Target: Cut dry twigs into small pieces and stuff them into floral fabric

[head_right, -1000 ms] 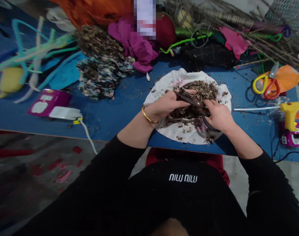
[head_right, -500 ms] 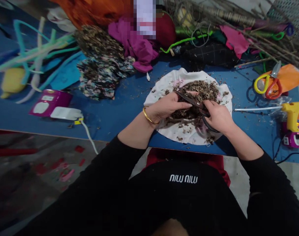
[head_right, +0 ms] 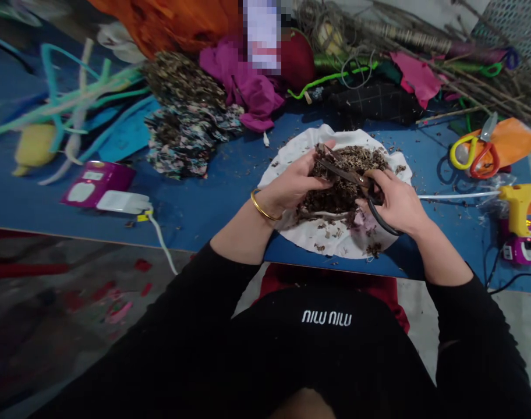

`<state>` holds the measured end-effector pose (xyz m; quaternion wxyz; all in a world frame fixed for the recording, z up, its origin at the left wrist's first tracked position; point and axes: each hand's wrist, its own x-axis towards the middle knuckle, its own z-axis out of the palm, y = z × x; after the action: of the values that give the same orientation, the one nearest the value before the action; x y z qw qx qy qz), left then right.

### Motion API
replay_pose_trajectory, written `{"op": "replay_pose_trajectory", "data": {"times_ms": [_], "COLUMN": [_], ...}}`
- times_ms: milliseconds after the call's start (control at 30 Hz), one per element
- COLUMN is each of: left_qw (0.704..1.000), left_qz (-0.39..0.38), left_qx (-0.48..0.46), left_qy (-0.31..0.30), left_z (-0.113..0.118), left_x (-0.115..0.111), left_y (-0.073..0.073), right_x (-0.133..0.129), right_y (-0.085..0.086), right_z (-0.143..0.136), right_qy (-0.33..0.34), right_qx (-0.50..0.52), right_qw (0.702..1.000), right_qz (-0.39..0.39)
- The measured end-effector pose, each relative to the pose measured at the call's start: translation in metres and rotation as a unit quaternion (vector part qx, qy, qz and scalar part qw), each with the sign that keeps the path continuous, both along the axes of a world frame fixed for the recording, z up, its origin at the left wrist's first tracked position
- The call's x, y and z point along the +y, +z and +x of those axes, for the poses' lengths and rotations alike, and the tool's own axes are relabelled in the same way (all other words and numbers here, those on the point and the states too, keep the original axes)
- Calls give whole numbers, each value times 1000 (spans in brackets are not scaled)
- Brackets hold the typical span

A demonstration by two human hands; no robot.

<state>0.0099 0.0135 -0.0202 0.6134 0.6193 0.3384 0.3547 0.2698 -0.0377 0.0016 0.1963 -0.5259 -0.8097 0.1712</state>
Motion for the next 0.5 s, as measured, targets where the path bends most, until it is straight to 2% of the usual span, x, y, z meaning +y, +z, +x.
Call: {"op": "replay_pose_trajectory", "data": {"times_ms": [133,267,500], "left_qw": [999,999,999], "left_qz": [27,39,42], "left_qx": [-26,-12,11], "left_qy": [20,2,-5], "left_z": [1,-1,2], "left_x": [4,6,1], "left_y": [-5,-11,-7], "right_x": [0,0,-1], "right_y": [1,-3,-5], "right_z": [1,-3,-7], "right_qy": [-7,-6,1], "right_qx": [-49,-85,-57], "right_qw": [999,996,998], "right_qz": [17,15,-5]}}
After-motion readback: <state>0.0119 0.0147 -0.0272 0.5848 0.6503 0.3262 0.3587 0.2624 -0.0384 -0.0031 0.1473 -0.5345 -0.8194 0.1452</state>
